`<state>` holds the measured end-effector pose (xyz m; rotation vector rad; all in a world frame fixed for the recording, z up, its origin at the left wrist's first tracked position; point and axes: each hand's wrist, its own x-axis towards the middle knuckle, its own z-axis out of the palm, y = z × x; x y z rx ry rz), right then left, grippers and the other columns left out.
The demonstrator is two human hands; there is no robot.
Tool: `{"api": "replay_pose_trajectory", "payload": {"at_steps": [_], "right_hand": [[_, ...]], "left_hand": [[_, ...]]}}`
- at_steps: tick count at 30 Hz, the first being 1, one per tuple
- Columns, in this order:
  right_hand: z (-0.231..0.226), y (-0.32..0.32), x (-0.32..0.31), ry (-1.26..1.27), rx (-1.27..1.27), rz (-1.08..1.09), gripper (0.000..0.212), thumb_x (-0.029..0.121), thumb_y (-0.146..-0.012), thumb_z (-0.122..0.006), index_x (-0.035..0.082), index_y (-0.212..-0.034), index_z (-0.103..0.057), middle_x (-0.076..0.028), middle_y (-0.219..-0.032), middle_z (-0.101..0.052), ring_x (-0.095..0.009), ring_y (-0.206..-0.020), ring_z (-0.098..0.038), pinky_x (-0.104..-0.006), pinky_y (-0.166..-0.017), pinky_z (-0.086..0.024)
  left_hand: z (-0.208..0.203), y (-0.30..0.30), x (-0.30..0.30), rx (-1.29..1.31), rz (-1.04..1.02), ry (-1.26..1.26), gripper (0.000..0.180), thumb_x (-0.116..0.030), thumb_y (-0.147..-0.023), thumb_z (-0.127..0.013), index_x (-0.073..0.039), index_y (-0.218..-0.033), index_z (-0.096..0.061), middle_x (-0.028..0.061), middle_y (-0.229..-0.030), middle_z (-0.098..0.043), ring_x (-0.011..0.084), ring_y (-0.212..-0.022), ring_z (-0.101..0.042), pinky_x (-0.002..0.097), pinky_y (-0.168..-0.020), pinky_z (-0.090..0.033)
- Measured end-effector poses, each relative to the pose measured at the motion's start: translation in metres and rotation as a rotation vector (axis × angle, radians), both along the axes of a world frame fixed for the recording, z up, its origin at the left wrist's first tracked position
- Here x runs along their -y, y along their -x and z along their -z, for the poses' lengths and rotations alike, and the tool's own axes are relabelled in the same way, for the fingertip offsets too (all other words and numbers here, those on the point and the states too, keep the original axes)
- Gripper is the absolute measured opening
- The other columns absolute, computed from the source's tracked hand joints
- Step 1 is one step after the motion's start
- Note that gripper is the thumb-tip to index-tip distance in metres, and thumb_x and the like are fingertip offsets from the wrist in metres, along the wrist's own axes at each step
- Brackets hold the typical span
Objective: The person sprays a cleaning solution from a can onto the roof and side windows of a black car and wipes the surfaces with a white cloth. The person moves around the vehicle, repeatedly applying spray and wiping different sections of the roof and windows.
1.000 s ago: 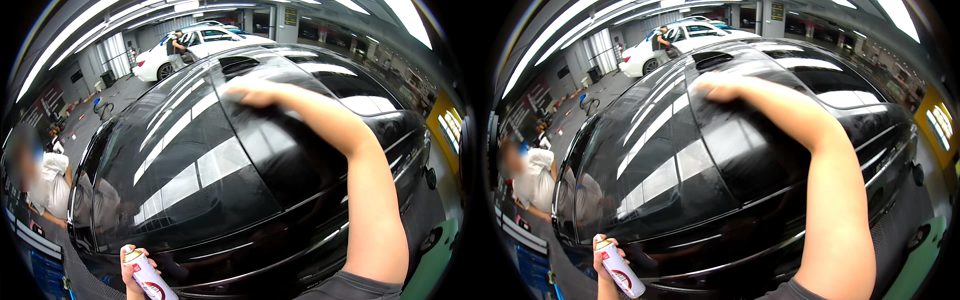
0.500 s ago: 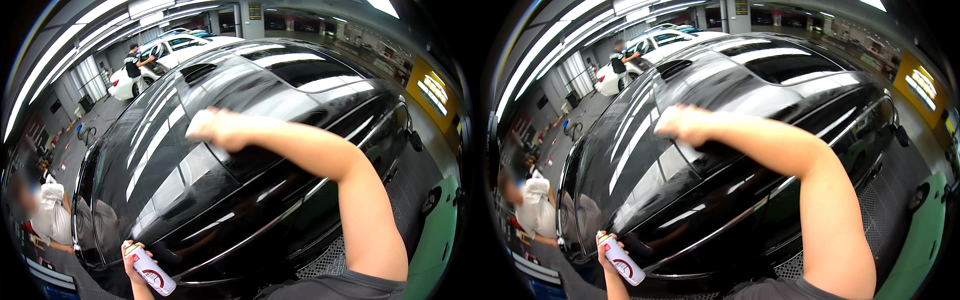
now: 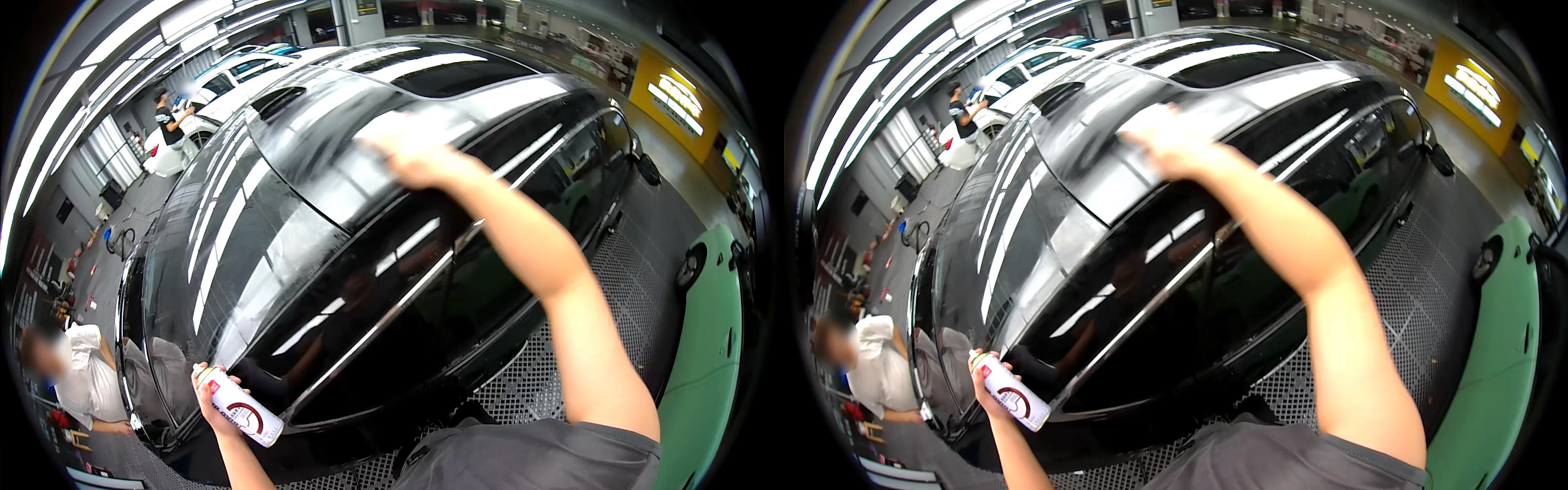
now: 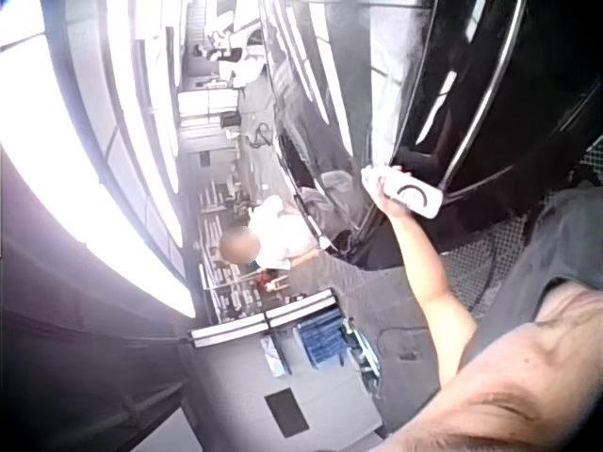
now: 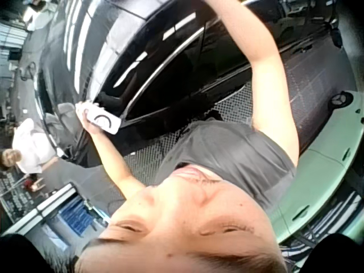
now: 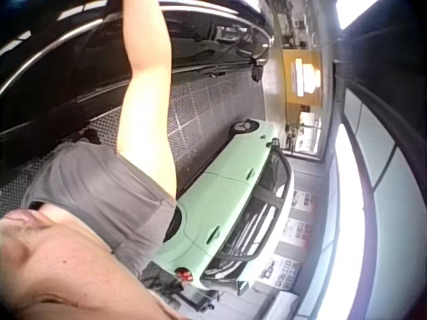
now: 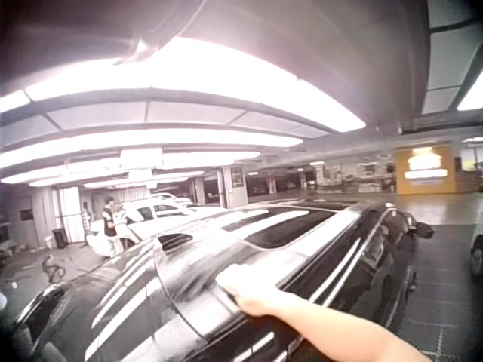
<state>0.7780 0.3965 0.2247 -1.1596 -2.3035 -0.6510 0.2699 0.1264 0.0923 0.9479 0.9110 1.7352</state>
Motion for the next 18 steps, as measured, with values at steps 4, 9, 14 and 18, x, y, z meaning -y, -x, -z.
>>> {"api": "replay_pose_trajectory", "payload": {"at_steps": [4,9,14,18], "right_hand": [[0.003,0.153,0.112,0.443,0.068,-0.308,0.061,0.011,-0.084,-0.056,0.015,-0.145,-0.054,-0.016,-0.15,-0.048,-0.044,-0.142,-0.04,-0.0523,-0.119,-0.033],[0.026,0.135,0.109,0.311,0.068,-0.175,0.063,0.017,-0.091,-0.05,0.017,-0.154,-0.045,-0.017,-0.16,-0.039,-0.047,-0.149,-0.031,-0.0612,-0.119,-0.027],[0.013,0.03,0.05,0.079,0.058,-0.087,0.06,0.021,-0.089,-0.055,0.022,-0.149,-0.05,-0.011,-0.15,-0.052,-0.044,-0.14,-0.044,-0.0544,-0.116,-0.036],[-0.002,-0.11,0.009,-0.213,0.05,-0.177,0.052,0.003,-0.089,-0.054,0.008,-0.141,-0.057,-0.017,-0.128,-0.065,-0.035,-0.121,-0.059,-0.0501,-0.108,-0.043]], "left_hand": [[0.006,0.005,0.001,0.088,0.073,-0.018,0.052,-0.037,-0.1,-0.056,-0.012,-0.143,-0.039,0.018,-0.12,-0.056,0.0272,-0.087,-0.068,0.0438,-0.06,-0.064],[0.03,0.025,0.029,0.234,0.304,-0.261,0.052,-0.036,-0.105,-0.048,-0.015,-0.15,-0.033,0.0179,-0.138,-0.049,0.0334,-0.104,-0.064,0.0529,-0.073,-0.063],[0.042,-0.008,0.151,0.091,-0.055,-0.289,0.056,-0.038,-0.105,-0.049,-0.016,-0.153,-0.031,0.0167,-0.144,-0.048,0.0316,-0.107,-0.065,0.0504,-0.071,-0.064],[0.068,-0.104,0.202,0.092,-0.285,-0.236,0.063,-0.032,-0.094,-0.064,-0.016,-0.147,-0.034,0.0185,-0.133,-0.049,0.0331,-0.094,-0.063,0.0527,-0.069,-0.061]]}}
